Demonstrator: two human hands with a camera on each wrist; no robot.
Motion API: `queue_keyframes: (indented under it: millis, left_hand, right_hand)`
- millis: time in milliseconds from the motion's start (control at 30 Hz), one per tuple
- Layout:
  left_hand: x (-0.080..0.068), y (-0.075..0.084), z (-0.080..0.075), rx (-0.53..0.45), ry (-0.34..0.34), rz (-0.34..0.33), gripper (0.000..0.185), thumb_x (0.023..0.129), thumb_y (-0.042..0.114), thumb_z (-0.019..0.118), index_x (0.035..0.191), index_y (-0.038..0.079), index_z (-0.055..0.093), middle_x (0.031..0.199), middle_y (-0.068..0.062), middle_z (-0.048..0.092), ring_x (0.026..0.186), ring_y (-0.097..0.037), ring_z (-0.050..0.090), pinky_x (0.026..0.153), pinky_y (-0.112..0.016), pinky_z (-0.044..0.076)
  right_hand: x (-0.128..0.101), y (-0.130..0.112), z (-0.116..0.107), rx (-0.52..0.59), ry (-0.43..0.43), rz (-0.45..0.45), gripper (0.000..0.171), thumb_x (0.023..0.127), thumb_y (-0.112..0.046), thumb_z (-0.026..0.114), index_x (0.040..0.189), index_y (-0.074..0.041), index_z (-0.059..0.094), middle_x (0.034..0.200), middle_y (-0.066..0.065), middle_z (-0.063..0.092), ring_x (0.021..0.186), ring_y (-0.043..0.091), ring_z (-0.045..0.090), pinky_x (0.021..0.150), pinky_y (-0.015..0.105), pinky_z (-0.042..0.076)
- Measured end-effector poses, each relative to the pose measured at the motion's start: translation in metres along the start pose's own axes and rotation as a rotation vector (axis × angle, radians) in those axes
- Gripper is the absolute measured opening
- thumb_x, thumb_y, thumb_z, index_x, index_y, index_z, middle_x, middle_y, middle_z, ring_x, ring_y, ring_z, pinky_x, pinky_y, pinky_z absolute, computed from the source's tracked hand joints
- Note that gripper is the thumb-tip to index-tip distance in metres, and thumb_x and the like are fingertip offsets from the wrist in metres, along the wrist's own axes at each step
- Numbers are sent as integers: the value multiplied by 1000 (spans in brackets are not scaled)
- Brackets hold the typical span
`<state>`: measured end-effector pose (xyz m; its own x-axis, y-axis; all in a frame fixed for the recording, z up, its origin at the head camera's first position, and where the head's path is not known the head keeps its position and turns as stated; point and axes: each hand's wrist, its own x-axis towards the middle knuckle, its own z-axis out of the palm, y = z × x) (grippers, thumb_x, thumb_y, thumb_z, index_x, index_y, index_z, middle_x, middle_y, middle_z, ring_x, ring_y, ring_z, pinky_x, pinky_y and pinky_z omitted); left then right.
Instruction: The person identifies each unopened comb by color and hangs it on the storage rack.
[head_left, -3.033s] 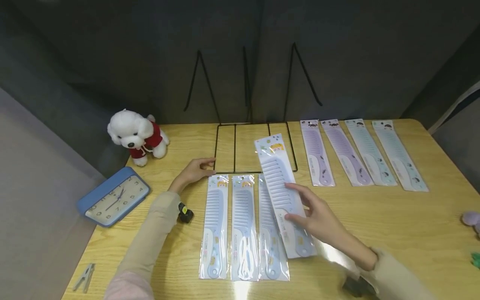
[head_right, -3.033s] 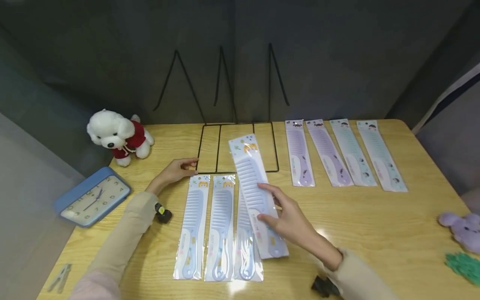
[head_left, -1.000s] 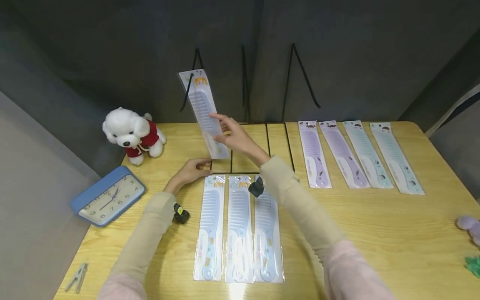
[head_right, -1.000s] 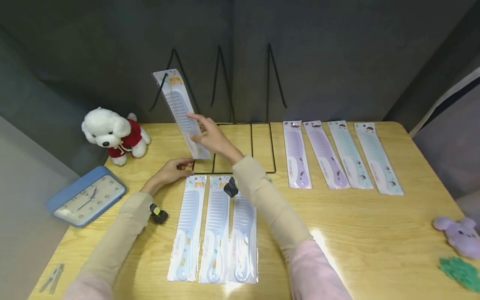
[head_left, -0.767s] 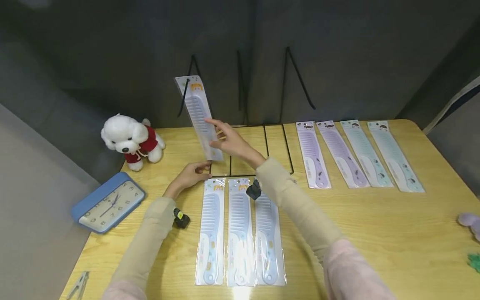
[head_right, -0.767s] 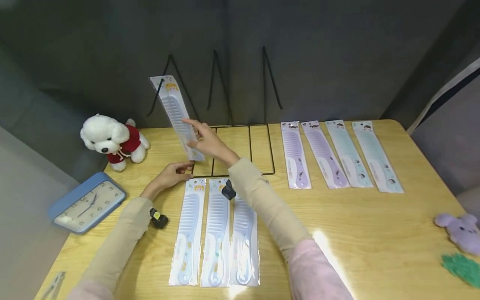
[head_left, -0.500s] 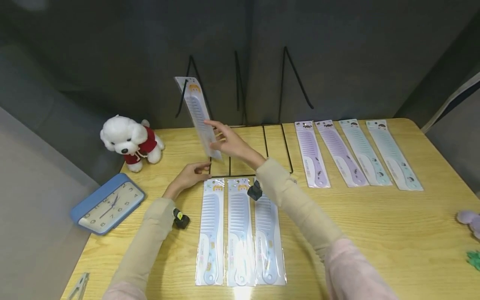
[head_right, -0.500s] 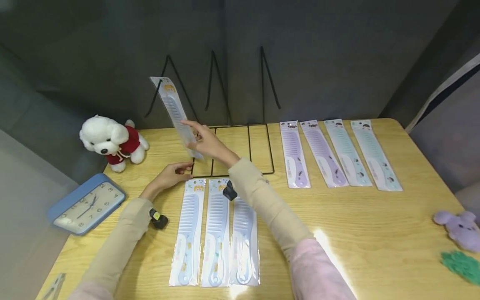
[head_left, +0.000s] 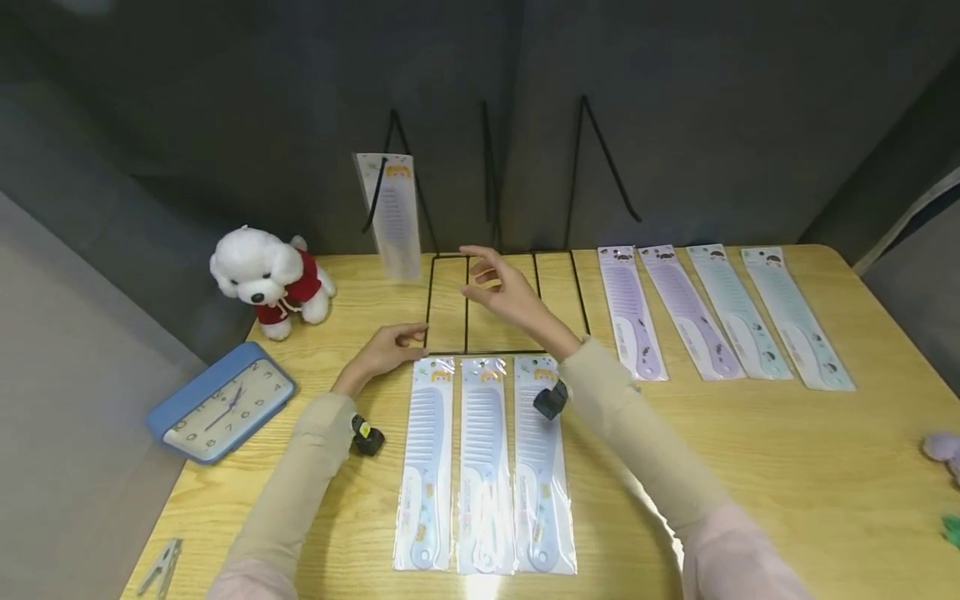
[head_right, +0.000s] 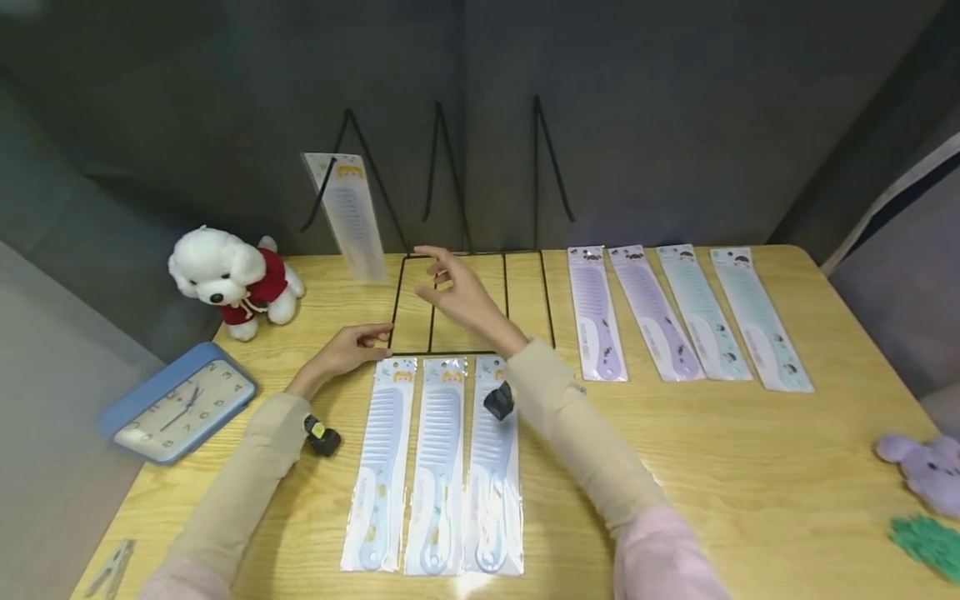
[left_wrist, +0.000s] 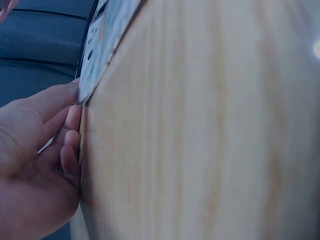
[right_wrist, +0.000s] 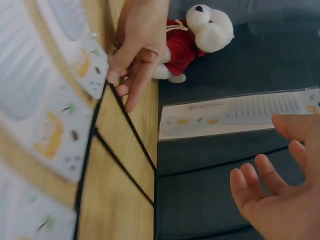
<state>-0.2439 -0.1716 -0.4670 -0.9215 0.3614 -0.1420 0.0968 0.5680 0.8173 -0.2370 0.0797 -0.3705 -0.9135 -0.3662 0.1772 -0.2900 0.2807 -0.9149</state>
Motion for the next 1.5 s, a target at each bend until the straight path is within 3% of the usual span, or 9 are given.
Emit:
queue_keyframes:
  millis: [300, 500, 667, 833, 967, 1133, 1333, 1500]
  left_hand:
    - [0, 4, 3, -6, -8, -11, 52, 88, 12, 67, 137, 3, 51, 120, -17, 61, 101, -24, 52, 86, -34, 42]
    - [-2, 4, 5, -14, -8, -7, 52, 88, 12, 68, 136, 1, 50, 118, -17, 61, 97, -22, 52, 83, -32, 42]
    - [-5, 1, 5, -21, -8, -31, 52, 89, 14, 67, 137, 4, 50, 119, -15, 59, 100, -22, 49, 87, -34, 40]
    - [-5, 0, 3, -17, -10, -36, 52, 90, 14, 66, 138, 4, 50, 120, -15, 59, 103, -24, 48, 89, -36, 40]
    - [-4, 2, 2, -16, -11, -33, 52, 90, 13, 66, 138, 4, 50, 120, -16, 59, 101, -24, 48, 88, -35, 40]
    - [-1, 1, 2, -16, -8, -32, 52, 89, 13, 67, 137, 4, 50, 120, -15, 59, 100, -24, 49, 87, -35, 40]
    - [0, 0, 2, -10, -4, -28, 52, 89, 13, 67, 137, 3, 50, 119, -16, 59, 102, -24, 49, 90, -36, 40]
    - [0, 1, 2, -23, -3, -29, 52, 89, 13, 66, 137, 4, 50, 119, -15, 59, 100, -23, 49, 88, -35, 40]
  right_hand:
    - [-71, 22, -22, -73, 6, 66, 53, 92, -15, 64, 141, -10, 43, 114, 19, 53, 101, 29, 52, 86, 43, 45]
    - [-121, 37, -24, -180, -51, 110, 56, 89, -14, 66, 139, -2, 42, 110, 22, 54, 95, 29, 54, 80, 37, 47]
    - [-155, 44, -20, -276, -84, 132, 59, 87, -14, 69, 137, 0, 43, 100, 18, 53, 84, 26, 49, 72, 32, 42]
    - [-180, 46, -14, -363, -82, 138, 58, 86, -22, 71, 135, -2, 47, 105, 19, 54, 95, 30, 48, 81, 42, 42]
    - [-190, 43, -5, -422, -93, 168, 61, 85, -35, 70, 136, -9, 49, 123, 24, 48, 112, 38, 41, 90, 56, 39]
    - [-192, 40, 2, -535, -137, 164, 63, 83, -45, 69, 136, -16, 51, 134, 29, 40, 113, 40, 37, 89, 57, 36]
    - [-191, 40, 4, -646, -161, 162, 64, 79, -52, 70, 130, -13, 59, 136, 29, 40, 109, 39, 41, 89, 55, 36]
    - [-190, 41, 3, -658, -122, 176, 69, 69, -49, 79, 122, -8, 63, 135, 31, 41, 112, 44, 41, 91, 58, 36]
